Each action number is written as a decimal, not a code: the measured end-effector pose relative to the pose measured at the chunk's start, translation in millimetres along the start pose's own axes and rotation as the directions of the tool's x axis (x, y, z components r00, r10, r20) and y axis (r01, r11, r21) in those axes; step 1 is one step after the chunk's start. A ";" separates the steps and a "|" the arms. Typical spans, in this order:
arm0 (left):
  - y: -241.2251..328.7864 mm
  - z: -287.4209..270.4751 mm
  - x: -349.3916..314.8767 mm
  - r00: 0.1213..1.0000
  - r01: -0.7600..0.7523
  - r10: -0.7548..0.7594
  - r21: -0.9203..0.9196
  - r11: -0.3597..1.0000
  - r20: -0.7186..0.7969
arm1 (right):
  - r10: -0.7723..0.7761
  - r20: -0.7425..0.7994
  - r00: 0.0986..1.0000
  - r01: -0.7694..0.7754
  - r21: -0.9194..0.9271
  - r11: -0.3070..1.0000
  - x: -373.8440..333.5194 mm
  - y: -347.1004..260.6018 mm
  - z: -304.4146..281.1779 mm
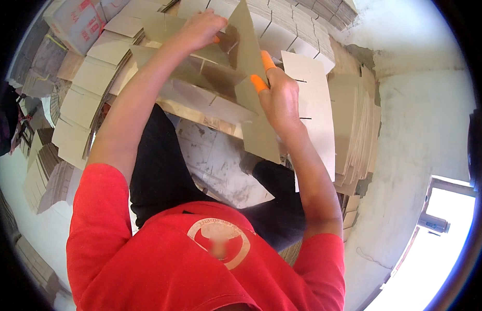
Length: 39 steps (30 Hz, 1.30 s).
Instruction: The person sits on the floor and repeatedly folds pre-cut cardboard sheets into multi-compartment dividers. They insert each folded divider into a larger cardboard structure, stacking them in rows. The process is repeated continuously with new sheets from a nearby stack.
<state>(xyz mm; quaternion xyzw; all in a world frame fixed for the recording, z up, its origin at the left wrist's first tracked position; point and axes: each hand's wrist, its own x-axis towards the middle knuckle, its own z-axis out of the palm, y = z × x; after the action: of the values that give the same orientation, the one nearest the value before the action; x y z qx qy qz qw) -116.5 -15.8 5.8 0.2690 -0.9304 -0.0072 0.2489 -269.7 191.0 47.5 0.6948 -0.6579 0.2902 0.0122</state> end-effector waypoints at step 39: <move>108.7 -52.5 -56.8 0.970 -0.103 0.000 -0.405 0.908 -0.245 | 0.626 0.077 0.776 -0.613 -0.145 0.777 -95.1 127.6 -101.6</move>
<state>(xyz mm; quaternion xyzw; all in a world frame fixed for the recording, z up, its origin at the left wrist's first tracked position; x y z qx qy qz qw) -104.4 112.1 41.8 0.1841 -0.8775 -0.1654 0.4108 -423.3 300.7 45.5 0.4539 -0.8646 0.1980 -0.0849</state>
